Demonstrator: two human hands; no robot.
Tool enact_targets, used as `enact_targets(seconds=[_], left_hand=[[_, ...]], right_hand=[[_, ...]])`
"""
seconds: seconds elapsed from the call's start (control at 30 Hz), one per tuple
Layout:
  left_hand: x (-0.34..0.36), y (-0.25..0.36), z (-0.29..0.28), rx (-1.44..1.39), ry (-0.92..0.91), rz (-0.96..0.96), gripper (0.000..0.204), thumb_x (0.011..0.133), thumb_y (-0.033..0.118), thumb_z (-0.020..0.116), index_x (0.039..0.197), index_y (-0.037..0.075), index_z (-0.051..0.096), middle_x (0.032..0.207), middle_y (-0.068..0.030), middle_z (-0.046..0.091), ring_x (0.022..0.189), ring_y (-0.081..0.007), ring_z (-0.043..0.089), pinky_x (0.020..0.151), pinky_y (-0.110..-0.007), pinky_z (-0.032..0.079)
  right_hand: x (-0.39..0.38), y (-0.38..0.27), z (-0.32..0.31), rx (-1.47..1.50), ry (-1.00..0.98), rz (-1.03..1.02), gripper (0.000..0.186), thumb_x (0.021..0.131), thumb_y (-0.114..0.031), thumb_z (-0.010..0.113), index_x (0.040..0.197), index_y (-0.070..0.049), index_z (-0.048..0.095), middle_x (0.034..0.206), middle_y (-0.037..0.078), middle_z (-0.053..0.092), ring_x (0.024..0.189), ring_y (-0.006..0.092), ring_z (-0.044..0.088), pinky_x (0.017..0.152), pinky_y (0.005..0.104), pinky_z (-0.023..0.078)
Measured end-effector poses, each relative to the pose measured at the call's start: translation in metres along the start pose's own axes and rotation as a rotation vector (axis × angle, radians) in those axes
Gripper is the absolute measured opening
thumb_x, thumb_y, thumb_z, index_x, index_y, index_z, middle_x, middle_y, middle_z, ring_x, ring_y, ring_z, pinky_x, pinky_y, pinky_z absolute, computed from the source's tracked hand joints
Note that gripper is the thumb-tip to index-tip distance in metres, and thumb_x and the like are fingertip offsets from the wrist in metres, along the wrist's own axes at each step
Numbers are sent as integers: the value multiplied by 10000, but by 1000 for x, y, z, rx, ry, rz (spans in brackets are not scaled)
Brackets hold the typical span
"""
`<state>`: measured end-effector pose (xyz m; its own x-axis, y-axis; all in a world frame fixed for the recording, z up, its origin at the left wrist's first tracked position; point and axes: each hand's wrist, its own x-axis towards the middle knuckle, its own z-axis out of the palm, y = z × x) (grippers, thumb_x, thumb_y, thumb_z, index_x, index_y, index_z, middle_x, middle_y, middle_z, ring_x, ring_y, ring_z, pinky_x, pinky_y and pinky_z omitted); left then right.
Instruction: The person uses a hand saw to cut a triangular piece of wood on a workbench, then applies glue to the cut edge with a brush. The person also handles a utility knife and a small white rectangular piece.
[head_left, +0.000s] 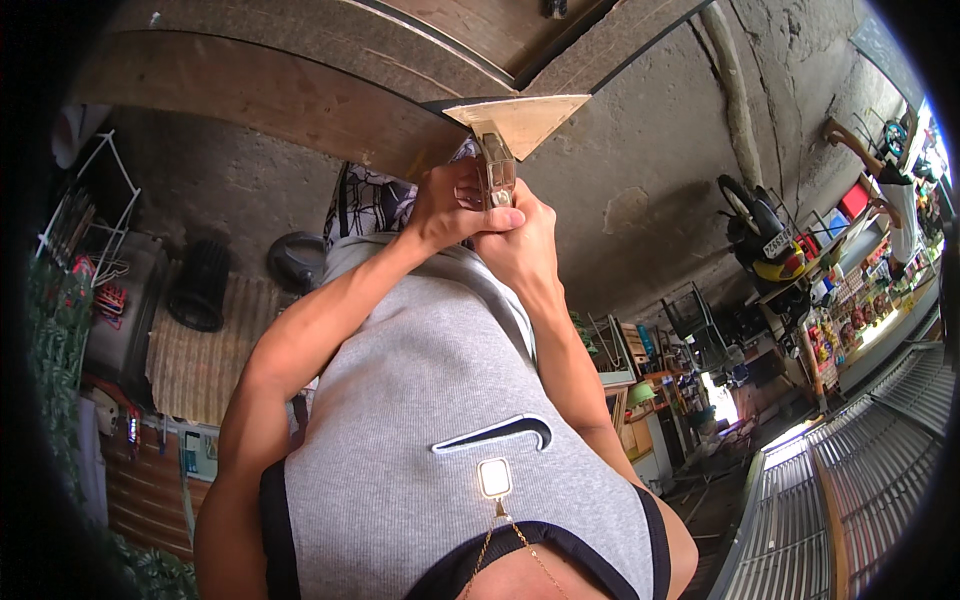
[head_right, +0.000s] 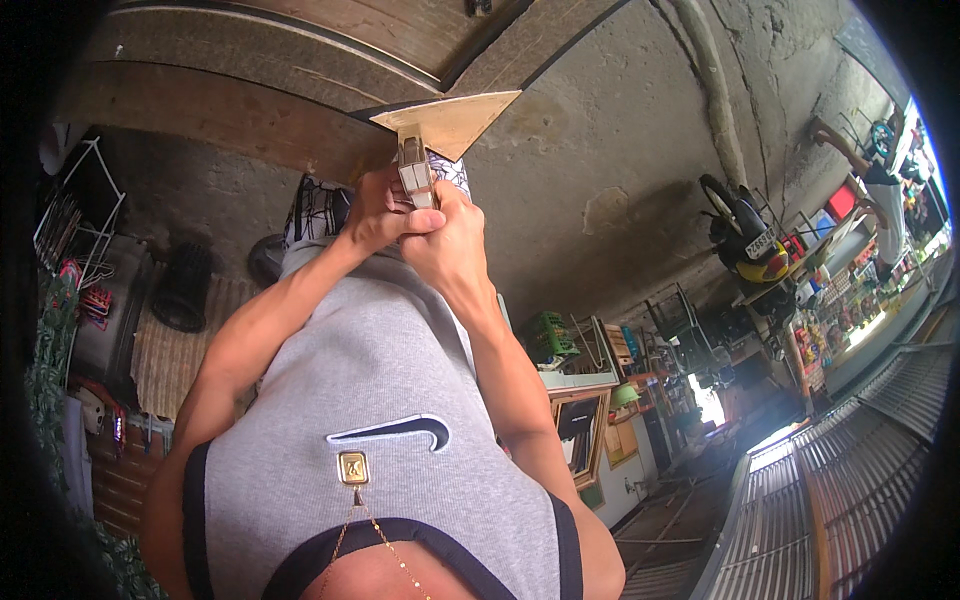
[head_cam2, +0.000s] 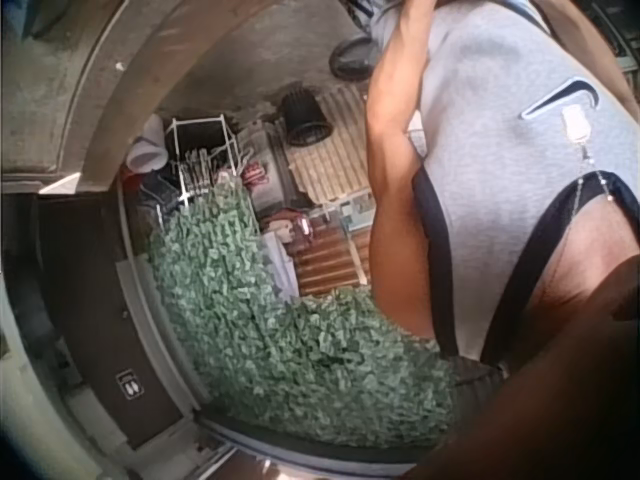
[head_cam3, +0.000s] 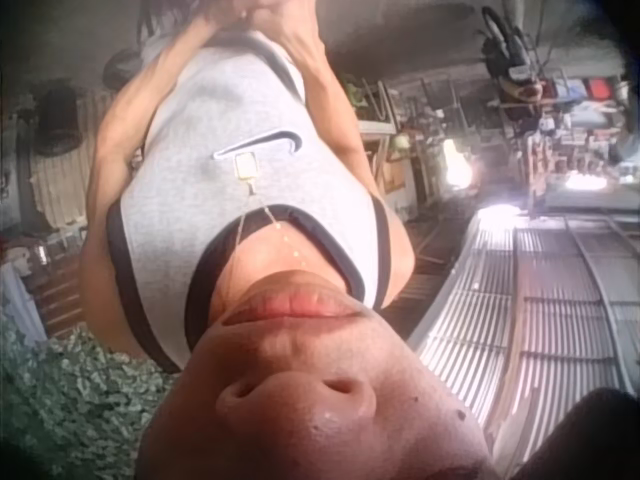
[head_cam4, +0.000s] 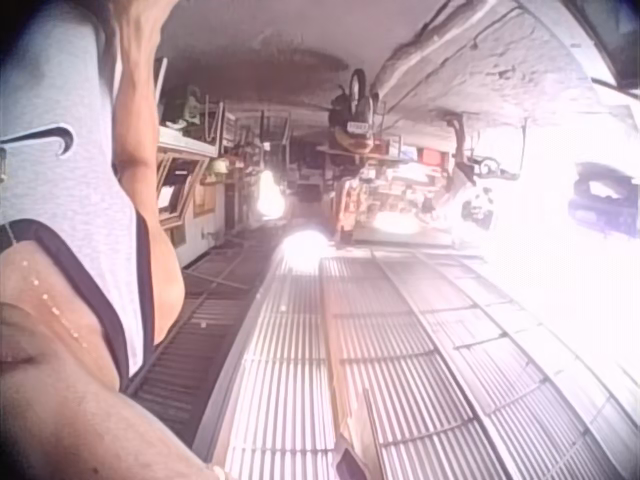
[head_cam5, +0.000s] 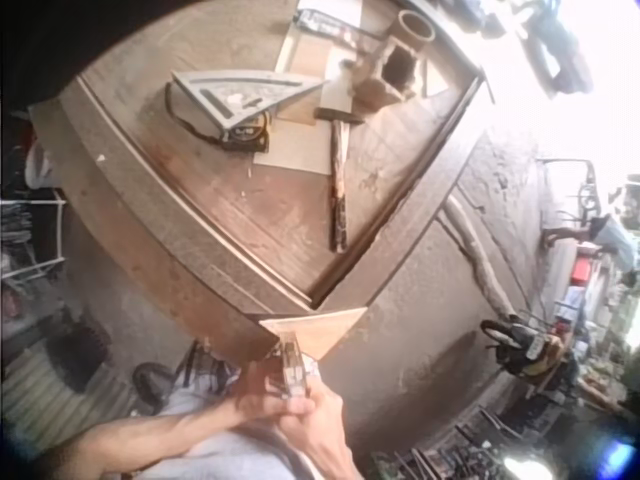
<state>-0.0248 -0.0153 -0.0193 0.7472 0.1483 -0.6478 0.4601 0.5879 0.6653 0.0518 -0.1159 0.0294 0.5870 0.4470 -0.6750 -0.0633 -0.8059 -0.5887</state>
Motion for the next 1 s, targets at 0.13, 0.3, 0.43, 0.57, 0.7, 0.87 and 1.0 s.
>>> enact_targets(seconds=[0.13,0.3,0.43,0.57,0.7,0.87,1.0], left_hand=[[2,-3,-1,-11,-24,5,449,685,373,809,896,13,645,824,-40,650,743,-117,592,666,-271,481],[2,-5,-2,-29,-50,-41,391,703,316,797,909,18,651,839,-40,656,763,-123,602,675,-269,483],[-5,-8,6,-53,-5,51,436,686,323,810,957,23,646,879,-36,653,803,-122,605,703,-270,487],[-7,-4,5,97,-59,32,565,654,364,835,1045,18,620,902,-38,649,828,-123,607,744,-279,501],[-4,-7,9,21,-25,22,553,652,375,833,1027,26,625,884,-35,646,812,-115,606,728,-273,497],[1,-3,5,56,-41,8,470,663,400,811,921,37,659,813,-33,637,769,-116,603,688,-272,484],[1,-2,7,10,-30,14,417,679,384,794,877,39,669,800,-35,642,750,-116,595,664,-271,471]], right_hand=[[3,3,2,-24,16,-30,233,680,-44,628,904,13,601,868,245,669,798,429,660,713,439,535],[8,11,9,-64,-3,61,188,676,-51,634,858,-12,613,866,229,679,807,406,671,720,425,538],[-6,4,-1,-5,56,-44,263,723,4,603,977,-17,673,887,158,717,831,287,715,747,340,545],[-16,-11,-14,2,26,-32,300,734,14,588,1025,-9,660,907,141,727,864,266,718,784,324,543],[-10,-2,-10,56,19,-41,312,705,0,600,1015,5,629,897,215,686,834,404,676,746,392,542],[-4,-1,-7,46,19,-25,259,696,1,609,953,10,632,867,222,684,812,412,675,728,405,545],[-2,-1,-8,-19,19,-9,237,686,-14,624,923,3,631,840,225,680,790,418,671,710,418,545]])
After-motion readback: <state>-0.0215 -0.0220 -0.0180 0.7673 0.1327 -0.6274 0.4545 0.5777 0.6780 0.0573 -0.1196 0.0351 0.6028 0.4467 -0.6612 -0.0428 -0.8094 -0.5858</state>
